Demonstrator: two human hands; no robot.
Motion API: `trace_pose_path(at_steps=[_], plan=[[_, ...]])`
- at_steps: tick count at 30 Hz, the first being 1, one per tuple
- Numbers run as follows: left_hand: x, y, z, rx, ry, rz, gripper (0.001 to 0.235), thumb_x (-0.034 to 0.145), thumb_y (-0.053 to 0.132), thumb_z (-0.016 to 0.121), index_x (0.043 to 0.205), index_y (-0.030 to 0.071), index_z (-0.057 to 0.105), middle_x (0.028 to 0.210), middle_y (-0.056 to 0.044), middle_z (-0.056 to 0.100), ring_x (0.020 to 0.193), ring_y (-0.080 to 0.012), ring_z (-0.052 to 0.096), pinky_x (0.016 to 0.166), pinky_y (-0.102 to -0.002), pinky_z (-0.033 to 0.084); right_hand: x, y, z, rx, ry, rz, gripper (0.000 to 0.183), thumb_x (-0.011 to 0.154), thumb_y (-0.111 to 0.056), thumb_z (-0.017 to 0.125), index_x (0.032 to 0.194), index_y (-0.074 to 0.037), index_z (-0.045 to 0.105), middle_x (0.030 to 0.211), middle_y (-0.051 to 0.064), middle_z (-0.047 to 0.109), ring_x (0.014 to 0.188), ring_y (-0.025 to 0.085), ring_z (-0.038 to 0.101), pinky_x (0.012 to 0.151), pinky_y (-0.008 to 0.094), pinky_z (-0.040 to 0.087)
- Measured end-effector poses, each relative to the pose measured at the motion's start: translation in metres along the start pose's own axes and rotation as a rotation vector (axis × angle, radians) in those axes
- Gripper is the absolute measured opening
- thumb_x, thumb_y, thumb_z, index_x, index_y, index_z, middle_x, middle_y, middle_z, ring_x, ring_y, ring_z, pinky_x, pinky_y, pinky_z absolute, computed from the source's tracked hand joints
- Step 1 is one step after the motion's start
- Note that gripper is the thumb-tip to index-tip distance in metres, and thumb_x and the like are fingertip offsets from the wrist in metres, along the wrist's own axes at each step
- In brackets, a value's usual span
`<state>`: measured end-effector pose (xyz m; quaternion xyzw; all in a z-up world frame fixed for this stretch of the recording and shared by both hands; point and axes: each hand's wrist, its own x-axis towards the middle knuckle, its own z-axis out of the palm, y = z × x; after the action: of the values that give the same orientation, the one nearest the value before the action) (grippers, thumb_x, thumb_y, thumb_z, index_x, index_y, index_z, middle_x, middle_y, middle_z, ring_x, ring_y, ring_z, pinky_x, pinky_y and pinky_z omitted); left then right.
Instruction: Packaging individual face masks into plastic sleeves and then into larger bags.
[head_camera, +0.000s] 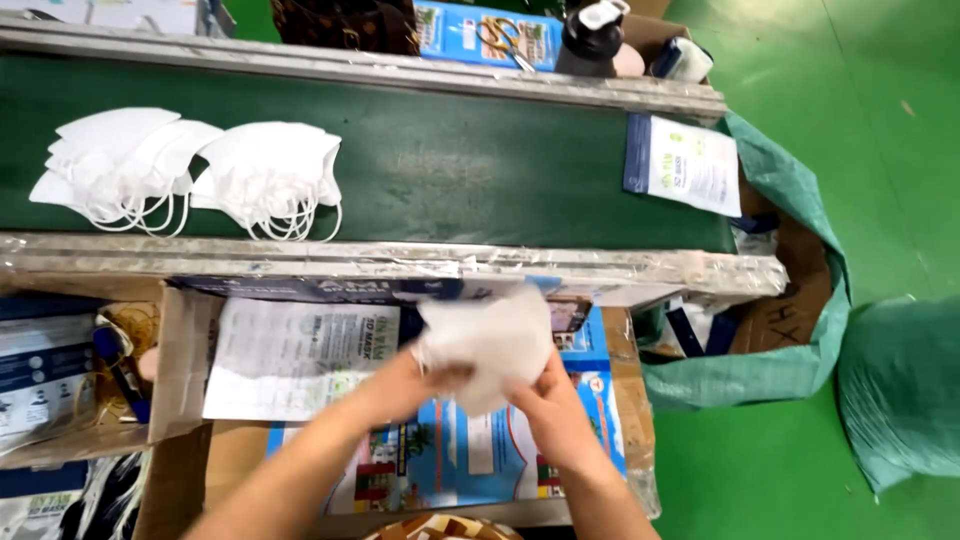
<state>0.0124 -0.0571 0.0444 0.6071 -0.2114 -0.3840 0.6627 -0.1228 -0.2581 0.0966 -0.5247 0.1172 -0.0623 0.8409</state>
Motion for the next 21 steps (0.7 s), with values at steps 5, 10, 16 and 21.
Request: trace_pose_path(at_steps=[5,10,16,21], plan=[[-0.055,0.031,0.012,0.468,0.274,0.389,0.101,0.075,0.024,0.081,0.156,0.005,0.023,0.161,-0.018,0.026,0.15,-0.0336,0.026,0.12,-0.054,0.02,-0.012,0.059,-0.026,-0.629,0.039,-0.049,0.051,0.095,-0.012,0.076,0.143,-0.002,0.061,0.133,0.018,0.073,0.121,0.023,0.068,0.105,0.039,0.054],[-0.064,0.04,0.018,1.041,0.028,0.242,0.103,0.075,0.034,0.084,0.155,0.007,0.025,0.164,-0.019,0.021,0.154,-0.0438,0.008,0.118,-0.066,-0.001,-0.018,0.057,0.014,-0.759,-0.143,-0.212,0.075,0.081,-0.009,0.083,0.145,-0.003,0.044,0.139,0.015,0.057,0.127,0.023,0.056,0.104,0.036,0.046],[-0.05,0.003,0.03,1.18,0.05,0.22,0.1,0.077,0.027,0.082,0.161,0.013,0.029,0.15,-0.011,0.041,0.153,-0.0404,0.022,0.121,-0.071,0.001,-0.022,0.105,-0.009,-0.637,-0.152,-0.207,0.058,0.085,-0.009,0.083,0.137,-0.004,0.057,0.132,0.013,0.065,0.12,0.023,0.063,0.103,0.035,0.051],[-0.053,0.012,0.031,1.057,-0.044,0.315,0.095,0.071,0.016,0.08,0.155,0.009,0.035,0.145,-0.02,0.042,0.147,-0.0458,0.025,0.117,-0.069,0.007,-0.01,0.08,-0.008,-0.563,-0.22,-0.17,0.044,0.084,-0.007,0.081,0.124,-0.003,0.064,0.122,0.01,0.067,0.111,0.022,0.064,0.096,0.034,0.051]])
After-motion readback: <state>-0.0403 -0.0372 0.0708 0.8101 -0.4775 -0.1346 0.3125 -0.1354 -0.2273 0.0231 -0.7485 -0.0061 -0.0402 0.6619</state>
